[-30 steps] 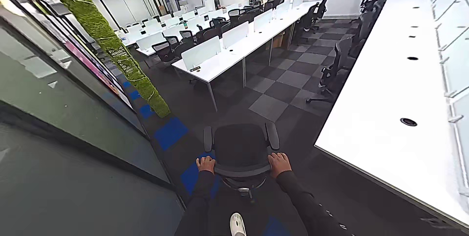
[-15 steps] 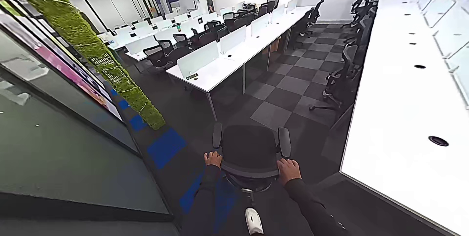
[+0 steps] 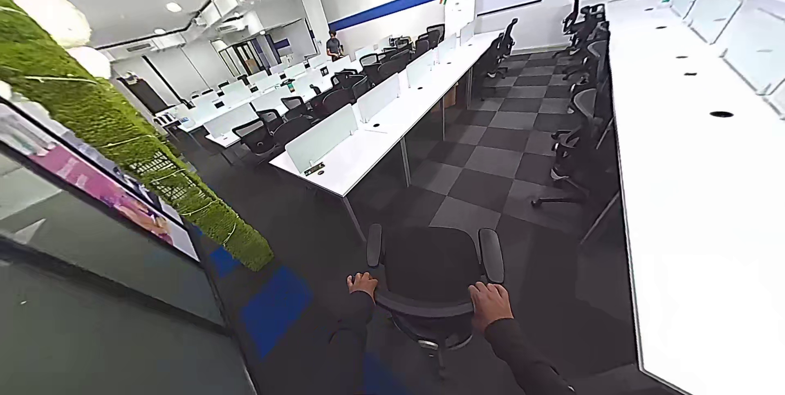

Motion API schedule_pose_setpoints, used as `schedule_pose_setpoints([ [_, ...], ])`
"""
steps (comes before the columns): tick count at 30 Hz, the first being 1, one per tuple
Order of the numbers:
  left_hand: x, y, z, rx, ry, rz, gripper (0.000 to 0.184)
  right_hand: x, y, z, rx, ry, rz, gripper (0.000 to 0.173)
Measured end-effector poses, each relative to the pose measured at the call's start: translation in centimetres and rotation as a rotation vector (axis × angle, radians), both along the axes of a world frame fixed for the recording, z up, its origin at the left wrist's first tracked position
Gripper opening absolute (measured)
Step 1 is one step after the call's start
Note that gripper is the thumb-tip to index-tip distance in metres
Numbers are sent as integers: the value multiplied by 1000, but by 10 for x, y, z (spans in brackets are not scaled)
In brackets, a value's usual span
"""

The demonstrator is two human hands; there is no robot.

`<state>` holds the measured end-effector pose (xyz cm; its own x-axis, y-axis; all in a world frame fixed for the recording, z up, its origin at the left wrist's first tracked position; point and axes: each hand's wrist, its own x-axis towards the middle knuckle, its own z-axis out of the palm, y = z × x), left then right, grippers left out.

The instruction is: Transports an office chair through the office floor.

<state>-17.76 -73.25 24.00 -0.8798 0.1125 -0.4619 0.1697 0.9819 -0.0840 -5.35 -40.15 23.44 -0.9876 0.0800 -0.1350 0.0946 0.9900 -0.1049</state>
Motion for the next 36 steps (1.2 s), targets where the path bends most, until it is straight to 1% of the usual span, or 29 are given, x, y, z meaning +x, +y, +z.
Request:
schedule_pose_setpoints([
  [2, -30, 12, 0, -31, -36, -18, 55, -21, 8, -1, 16, -13, -14, 54],
  [7, -101, 37, 1, 9, -27, 35, 47, -87, 26, -2, 24, 24, -39, 56],
  [10, -144, 50, 1, 16, -24, 9, 49, -126, 37, -1, 25, -8, -72, 56],
  [13, -195, 63, 1, 23, 6, -12, 51, -176, 48, 1, 38, -2, -98, 55],
  [17, -271, 86, 0, 45, 45, -55, 51, -246, 66, 4, 28, -37, -144, 60],
  [21, -356, 119, 1, 65, 40, -137, 50, -312, 90, 2, 31, -49, -217, 61],
  [24, -414, 136, -2, 87, 40, -146, 49, -364, 100, 6, 42, -77, -262, 64],
  [27, -471, 157, 0, 87, 35, -186, 50, -414, 112, 11, 46, -114, -321, 62],
  [29, -504, 172, -1, 94, 35, -216, 48, -440, 123, 12, 43, -119, -359, 58],
  [33, -556, 193, -5, 81, 38, -225, 47, -496, 133, 20, -16, -215, -504, 57],
  [36, -595, 218, -3, 66, 31, -236, 46, -537, 153, 20, -64, -272, -584, 58],
])
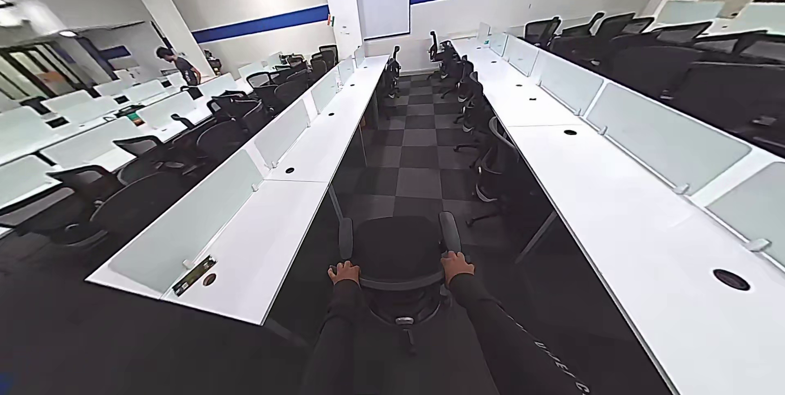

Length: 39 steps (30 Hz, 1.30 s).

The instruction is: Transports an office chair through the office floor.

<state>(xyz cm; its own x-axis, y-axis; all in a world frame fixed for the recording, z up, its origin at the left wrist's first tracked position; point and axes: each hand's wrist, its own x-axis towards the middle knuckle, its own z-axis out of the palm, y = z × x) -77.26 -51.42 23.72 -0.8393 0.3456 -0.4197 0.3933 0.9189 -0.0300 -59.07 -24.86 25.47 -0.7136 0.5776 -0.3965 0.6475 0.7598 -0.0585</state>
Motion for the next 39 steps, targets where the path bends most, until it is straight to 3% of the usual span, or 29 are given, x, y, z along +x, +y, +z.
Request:
schedule_pose_setpoints([
  [12, -149, 103, -3, -12, 52, -32, 58, -155, 114, -3, -31, -8, 35, 55],
  [23, -268, 212, -2, -45, 58, 14, 52, -280, 223, 2, -62, -8, 70, 43],
  [28, -334, 259, 1, -62, 47, 3, 53, -344, 268, 1, -55, -5, 56, 48],
  [39, -526, 363, -3, 11, 26, -66, 44, -510, 351, -2, -8, 2, -23, 59],
])
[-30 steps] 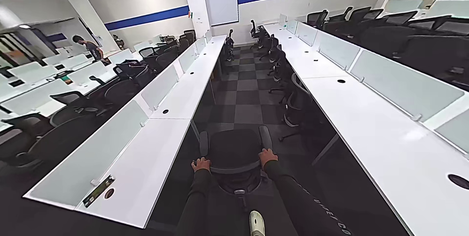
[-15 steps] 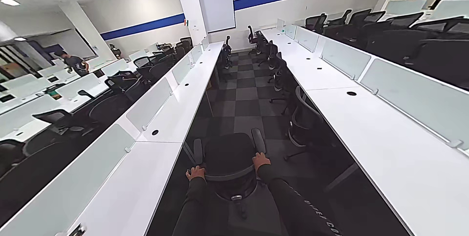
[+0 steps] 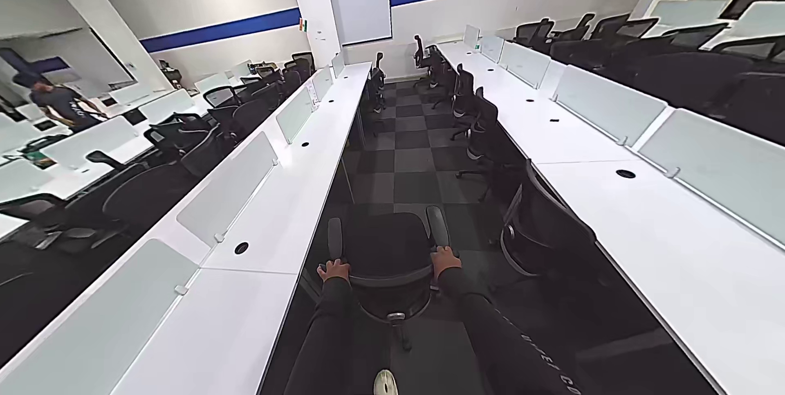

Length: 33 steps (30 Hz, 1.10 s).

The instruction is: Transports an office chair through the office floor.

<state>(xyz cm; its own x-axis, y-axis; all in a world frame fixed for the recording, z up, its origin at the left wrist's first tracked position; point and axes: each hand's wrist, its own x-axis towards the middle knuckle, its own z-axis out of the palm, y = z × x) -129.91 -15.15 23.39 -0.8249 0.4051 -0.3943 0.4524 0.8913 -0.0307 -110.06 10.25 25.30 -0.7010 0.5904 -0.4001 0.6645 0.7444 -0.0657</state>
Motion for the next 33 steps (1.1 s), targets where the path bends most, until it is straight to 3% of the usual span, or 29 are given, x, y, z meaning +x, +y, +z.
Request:
schedule_pose_setpoints([
  [7, -128, 64, 3, 11, -29, -46, 42, -105, 40, 4, -1, -46, -92, 65],
  [15, -235, 141, 3, 0, -11, -97, 38, -194, 105, 4, -7, -33, -113, 63],
  [21, -308, 216, 0, -5, 17, -119, 41, -262, 181, 3, -11, -5, -106, 65],
  [33, -398, 381, 5, -82, 58, -55, 42, -374, 365, 8, -59, 20, -29, 64],
])
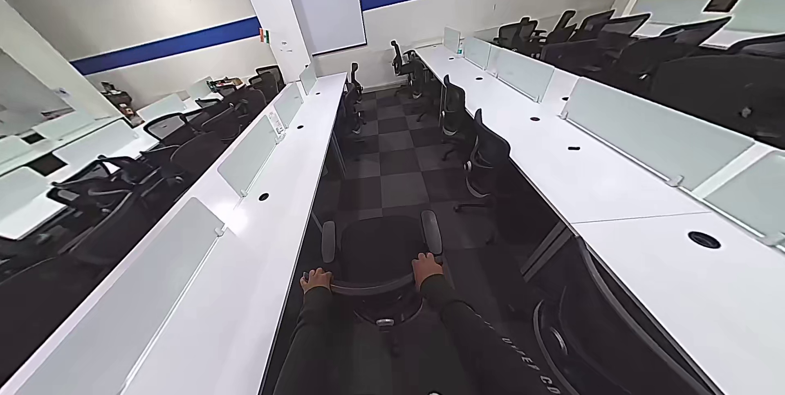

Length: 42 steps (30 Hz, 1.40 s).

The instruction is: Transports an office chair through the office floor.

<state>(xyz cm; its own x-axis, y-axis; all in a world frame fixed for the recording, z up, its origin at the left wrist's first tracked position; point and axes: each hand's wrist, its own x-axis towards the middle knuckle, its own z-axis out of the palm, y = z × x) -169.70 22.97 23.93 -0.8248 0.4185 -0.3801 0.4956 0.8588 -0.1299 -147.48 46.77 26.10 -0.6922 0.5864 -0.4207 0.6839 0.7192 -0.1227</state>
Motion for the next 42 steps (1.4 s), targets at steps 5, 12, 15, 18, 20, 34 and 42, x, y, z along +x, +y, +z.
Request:
schedule_pose_setpoints([
  [5, -38, 53, -5, 16, 5, 23, 42, -45, 60, -3, -1, -4, 7, 65],
  [12, -115, 133, -4, 69, 32, 2, 48, -127, 145, -1, 4, 16, 5, 64],
  [15, -153, 165, -8, 66, 27, -21, 53, -162, 176, -6, 15, 11, -7, 64],
  [18, -198, 204, -7, 102, 28, -34, 54, -205, 211, -7, 52, 4, -23, 66],
  [20, -227, 225, -6, 108, 11, -35, 54, -233, 232, -8, 60, 5, -29, 69],
  [34, -359, 339, -4, 97, -6, -88, 66, -363, 347, -7, 80, -48, -38, 71],
  [42, -409, 402, -11, 118, 20, -61, 70, -423, 423, -11, 48, -27, 14, 70],
])
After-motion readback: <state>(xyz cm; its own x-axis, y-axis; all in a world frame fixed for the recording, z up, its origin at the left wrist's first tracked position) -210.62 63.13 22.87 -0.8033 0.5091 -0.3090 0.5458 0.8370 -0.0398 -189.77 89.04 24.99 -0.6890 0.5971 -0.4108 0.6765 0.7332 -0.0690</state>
